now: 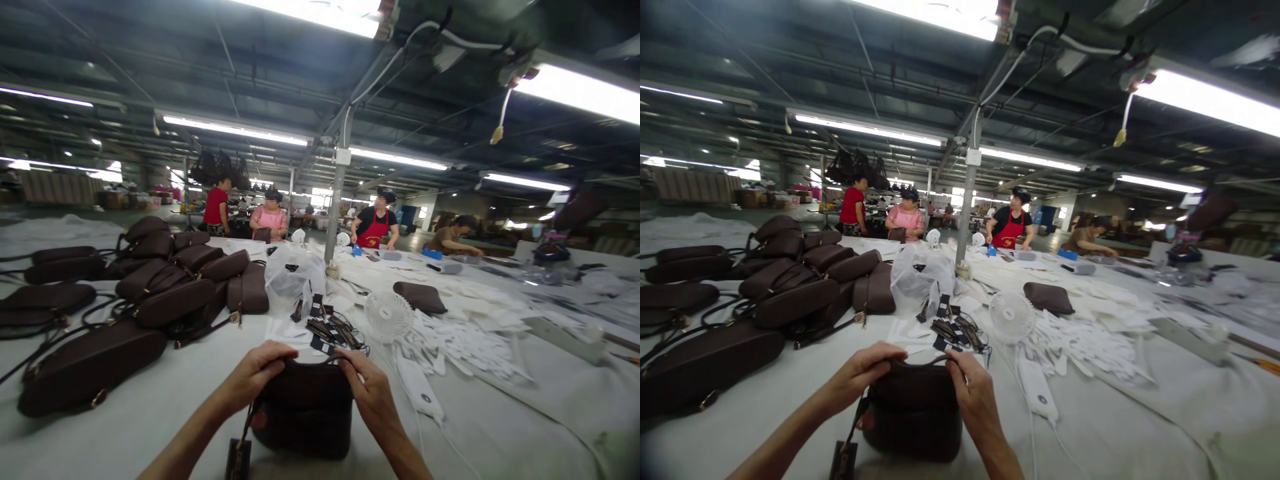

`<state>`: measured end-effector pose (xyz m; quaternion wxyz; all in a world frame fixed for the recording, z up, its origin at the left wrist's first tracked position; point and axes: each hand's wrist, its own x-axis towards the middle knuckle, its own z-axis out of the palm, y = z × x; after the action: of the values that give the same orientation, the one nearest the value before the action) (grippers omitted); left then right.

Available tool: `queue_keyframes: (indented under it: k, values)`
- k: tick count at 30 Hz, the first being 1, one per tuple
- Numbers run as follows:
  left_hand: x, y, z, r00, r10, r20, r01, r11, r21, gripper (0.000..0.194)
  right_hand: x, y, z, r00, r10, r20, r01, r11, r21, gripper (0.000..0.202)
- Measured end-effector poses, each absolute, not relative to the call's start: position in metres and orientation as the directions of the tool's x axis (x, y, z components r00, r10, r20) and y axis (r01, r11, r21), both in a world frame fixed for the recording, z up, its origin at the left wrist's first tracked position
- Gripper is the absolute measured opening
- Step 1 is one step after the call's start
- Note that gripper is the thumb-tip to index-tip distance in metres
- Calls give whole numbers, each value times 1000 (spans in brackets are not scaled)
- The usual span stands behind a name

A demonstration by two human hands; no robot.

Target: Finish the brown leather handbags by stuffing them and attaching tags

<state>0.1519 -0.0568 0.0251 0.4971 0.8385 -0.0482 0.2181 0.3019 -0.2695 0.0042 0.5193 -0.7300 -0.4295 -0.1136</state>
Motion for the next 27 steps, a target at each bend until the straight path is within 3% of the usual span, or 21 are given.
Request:
queue_keyframes:
  k: [3, 5, 9, 16, 20, 24, 27]
  values:
    - [156, -43, 36, 914, -22, 406, -354, -537, 766, 20, 305, -265, 8, 619, 487, 616, 750, -133, -648, 34]
    - [161, -38, 40, 903, -32, 428, -359, -605, 711, 15, 307, -263, 8, 613, 484, 625, 763, -157, -627, 35]
    - [169, -40, 32, 821, 91, 563, -367, -672, 643, 7, 309, -259, 6, 510, 525, 682, 851, -188, -491, 33]
    - [180, -56, -1, 627, 415, 659, -398, -557, 729, 12, 289, -233, 12, 267, 642, 719, 952, -293, -92, 30]
    - [183, -67, -4, 536, 506, 676, -333, -608, 720, 13, 283, -216, 23, 230, 584, 779, 946, -323, -37, 25]
    - [191, -74, -3, 437, 630, 642, -207, -624, 753, 15, 287, -208, 21, 112, 477, 872, 935, -348, 70, 35]
    - [196, -74, -2, 375, 702, 605, -205, -574, 793, 12, 289, -206, 13, 23, 533, 846, 943, -293, 159, 39]
